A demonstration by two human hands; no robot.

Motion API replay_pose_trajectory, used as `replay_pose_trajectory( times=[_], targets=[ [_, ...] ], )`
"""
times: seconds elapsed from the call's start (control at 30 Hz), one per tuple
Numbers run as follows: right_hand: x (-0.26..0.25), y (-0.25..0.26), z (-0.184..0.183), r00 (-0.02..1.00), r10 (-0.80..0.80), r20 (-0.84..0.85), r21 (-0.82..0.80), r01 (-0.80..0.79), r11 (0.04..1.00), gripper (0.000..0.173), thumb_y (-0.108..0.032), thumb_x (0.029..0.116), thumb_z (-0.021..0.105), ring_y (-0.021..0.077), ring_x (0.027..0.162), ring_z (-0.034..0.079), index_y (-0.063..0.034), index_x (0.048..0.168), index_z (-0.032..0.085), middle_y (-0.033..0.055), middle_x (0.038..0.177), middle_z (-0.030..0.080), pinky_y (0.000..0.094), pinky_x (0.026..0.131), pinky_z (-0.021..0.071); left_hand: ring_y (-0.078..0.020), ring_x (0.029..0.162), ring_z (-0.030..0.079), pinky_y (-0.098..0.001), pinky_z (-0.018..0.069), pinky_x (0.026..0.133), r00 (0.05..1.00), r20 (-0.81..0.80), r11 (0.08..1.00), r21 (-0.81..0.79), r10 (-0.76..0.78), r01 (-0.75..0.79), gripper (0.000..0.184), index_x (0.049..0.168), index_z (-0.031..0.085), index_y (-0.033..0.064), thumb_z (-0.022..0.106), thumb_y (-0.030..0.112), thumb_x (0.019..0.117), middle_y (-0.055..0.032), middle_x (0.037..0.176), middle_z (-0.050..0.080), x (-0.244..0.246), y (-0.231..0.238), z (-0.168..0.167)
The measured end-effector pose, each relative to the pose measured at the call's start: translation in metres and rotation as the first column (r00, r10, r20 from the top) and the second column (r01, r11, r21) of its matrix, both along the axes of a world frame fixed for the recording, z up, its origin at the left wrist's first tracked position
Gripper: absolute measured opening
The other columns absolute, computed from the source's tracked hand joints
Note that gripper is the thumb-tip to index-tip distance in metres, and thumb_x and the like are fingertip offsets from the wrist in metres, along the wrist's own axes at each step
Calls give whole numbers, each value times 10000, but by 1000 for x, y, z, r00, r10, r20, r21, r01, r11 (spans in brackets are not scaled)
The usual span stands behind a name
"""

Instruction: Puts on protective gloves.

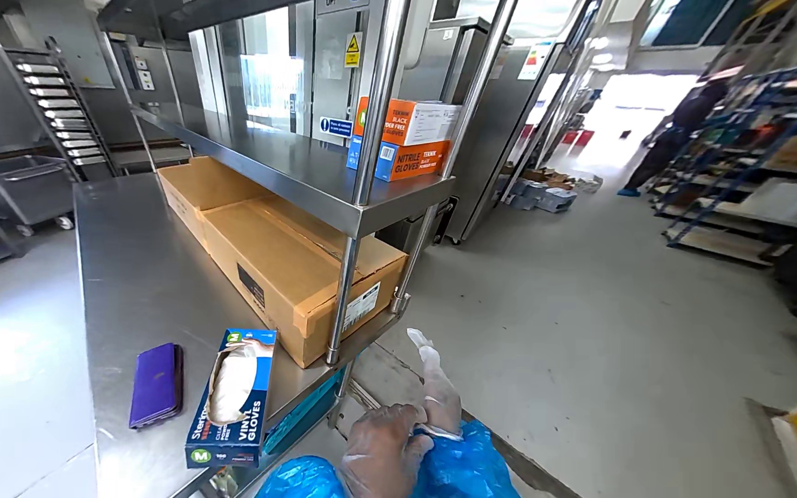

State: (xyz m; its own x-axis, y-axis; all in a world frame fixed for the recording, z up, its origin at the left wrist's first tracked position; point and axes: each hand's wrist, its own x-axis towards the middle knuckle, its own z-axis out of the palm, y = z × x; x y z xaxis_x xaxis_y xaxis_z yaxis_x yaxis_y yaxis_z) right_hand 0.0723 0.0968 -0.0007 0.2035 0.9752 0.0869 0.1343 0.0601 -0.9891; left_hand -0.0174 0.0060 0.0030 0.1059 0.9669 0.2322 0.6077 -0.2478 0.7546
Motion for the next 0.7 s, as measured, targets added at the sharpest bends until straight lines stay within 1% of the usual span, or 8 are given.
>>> replay_pose_trajectory(
  times=[0.17,0.23,0.37,0.47,0.5,0.57,0.63,0.7],
  targets=[
    [0,1,-4,997,59,-53,10,-58,998,433,-198,1100,381,188,1478,395,-50,1484,516,114,1575,462,365,1216,306,-257,955,705,-442,569,882,990,138,994,109,7,-22,202,970,713,9,586,161,1003,-132,964,721,-2,2,-12],
    [2,0,-5,997,56,-49,56,-53,997,483,-262,1106,334,197,1491,374,-61,1525,466,122,1603,421,379,1219,297,-209,964,682,-392,554,904,950,309,980,200,-45,-19,182,950,715,-8,586,116,986,-123,961,712,-4,6,-23],
    [4,0,-21,997,9,-76,252,11,968,550,-290,1112,258,207,1475,392,62,1496,435,215,1569,429,319,1210,310,-58,896,629,-232,534,828,797,579,968,252,-171,25,181,939,656,-18,555,113,1010,-61,935,659,-4,16,-38],
    [0,-1,-20,993,36,-108,218,-11,976,622,-374,1107,194,189,1486,380,32,1518,424,186,1578,434,331,1218,294,17,780,574,-173,504,711,713,676,979,187,-185,77,224,943,624,42,571,244,1022,45,860,605,-6,21,-33],
    [-2,-2,-18,985,71,-156,178,-42,983,614,-360,1109,178,186,1495,362,25,1535,396,182,1595,410,333,1226,279,36,744,540,-154,477,674,703,684,980,167,-194,107,253,945,607,59,562,294,1025,71,841,571,-5,23,-31],
    [-5,4,-14,936,139,-325,140,-98,985,581,-314,1121,172,191,1509,324,37,1561,317,192,1629,339,326,1234,256,28,747,524,-156,458,680,741,635,976,147,-217,160,200,954,593,46,500,208,1026,53,849,550,-1,22,-23],
    [3,18,-22,880,225,-419,145,-180,973,600,-352,1115,161,188,1510,317,13,1582,255,170,1651,298,335,1228,273,-93,788,584,-258,504,742,856,460,971,149,-235,187,248,996,630,-45,481,147,1040,-86,867,614,6,16,-16],
    [14,36,-40,906,255,-339,177,-205,963,576,-333,1121,194,191,1483,360,5,1580,272,168,1632,332,347,1196,330,-182,754,638,-335,540,715,939,287,972,185,-192,142,278,985,651,-44,491,174,1049,-143,826,650,16,13,-13]
  ],
)
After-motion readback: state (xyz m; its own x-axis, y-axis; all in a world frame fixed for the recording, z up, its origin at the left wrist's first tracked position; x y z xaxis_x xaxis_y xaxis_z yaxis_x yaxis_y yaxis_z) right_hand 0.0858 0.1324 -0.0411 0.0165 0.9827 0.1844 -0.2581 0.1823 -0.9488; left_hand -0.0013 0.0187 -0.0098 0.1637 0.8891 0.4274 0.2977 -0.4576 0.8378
